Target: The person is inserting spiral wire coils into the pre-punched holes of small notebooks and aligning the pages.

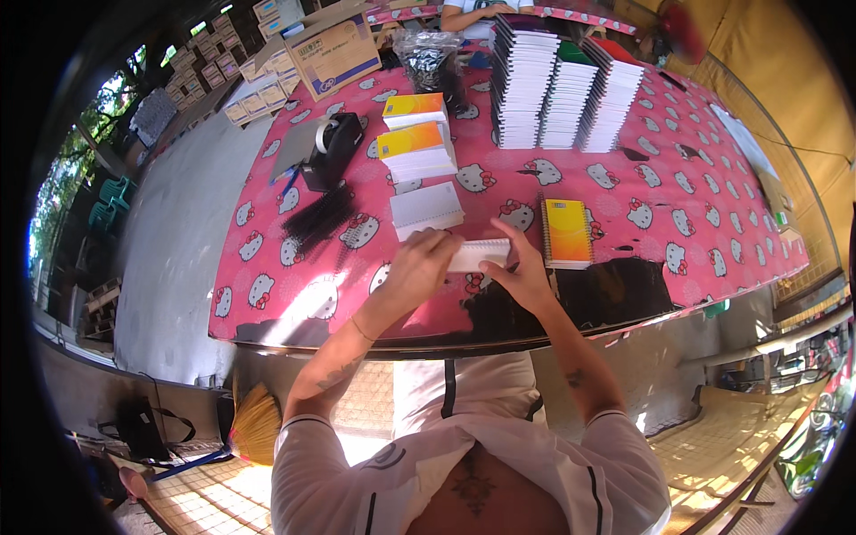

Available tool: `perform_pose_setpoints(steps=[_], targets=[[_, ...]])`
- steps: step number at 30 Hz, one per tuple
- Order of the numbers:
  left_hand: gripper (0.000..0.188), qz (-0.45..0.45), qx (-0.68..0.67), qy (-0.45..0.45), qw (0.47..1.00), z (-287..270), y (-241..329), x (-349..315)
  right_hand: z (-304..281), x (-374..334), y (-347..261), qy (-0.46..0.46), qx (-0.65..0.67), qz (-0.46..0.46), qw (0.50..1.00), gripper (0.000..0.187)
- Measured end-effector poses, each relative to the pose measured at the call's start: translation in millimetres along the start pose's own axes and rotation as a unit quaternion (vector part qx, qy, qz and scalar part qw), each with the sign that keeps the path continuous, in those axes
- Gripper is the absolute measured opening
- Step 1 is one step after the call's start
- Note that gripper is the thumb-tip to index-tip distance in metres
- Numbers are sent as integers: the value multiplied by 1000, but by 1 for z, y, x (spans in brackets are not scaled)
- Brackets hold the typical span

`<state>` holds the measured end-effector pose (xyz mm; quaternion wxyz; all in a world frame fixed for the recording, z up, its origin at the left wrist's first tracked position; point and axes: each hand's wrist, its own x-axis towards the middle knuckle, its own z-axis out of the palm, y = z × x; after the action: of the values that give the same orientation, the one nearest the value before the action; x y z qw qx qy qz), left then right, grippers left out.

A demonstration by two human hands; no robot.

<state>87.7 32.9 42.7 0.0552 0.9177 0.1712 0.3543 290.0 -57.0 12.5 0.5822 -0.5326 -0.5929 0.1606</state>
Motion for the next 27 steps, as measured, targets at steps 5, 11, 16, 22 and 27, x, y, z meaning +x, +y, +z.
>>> perform_pose_setpoints(steps=[5,11,16,22,27], targets=[[30,-136,-209,-69,966,0,-6,-12,13,-27,30,-40,195,139,970,37],[40,-52,-22,34,998,-1,13,-16,15,-37,34,-35,165,159,973,23],[49,-340,-152,141,917,31,21,-54,22,-42,26,19,144,150,978,21],[51,-297,-141,126,936,53,57,-62,26,-52,25,52,112,118,985,19],[58,-338,-133,136,922,53,55,-61,28,-54,23,49,126,138,981,20]])
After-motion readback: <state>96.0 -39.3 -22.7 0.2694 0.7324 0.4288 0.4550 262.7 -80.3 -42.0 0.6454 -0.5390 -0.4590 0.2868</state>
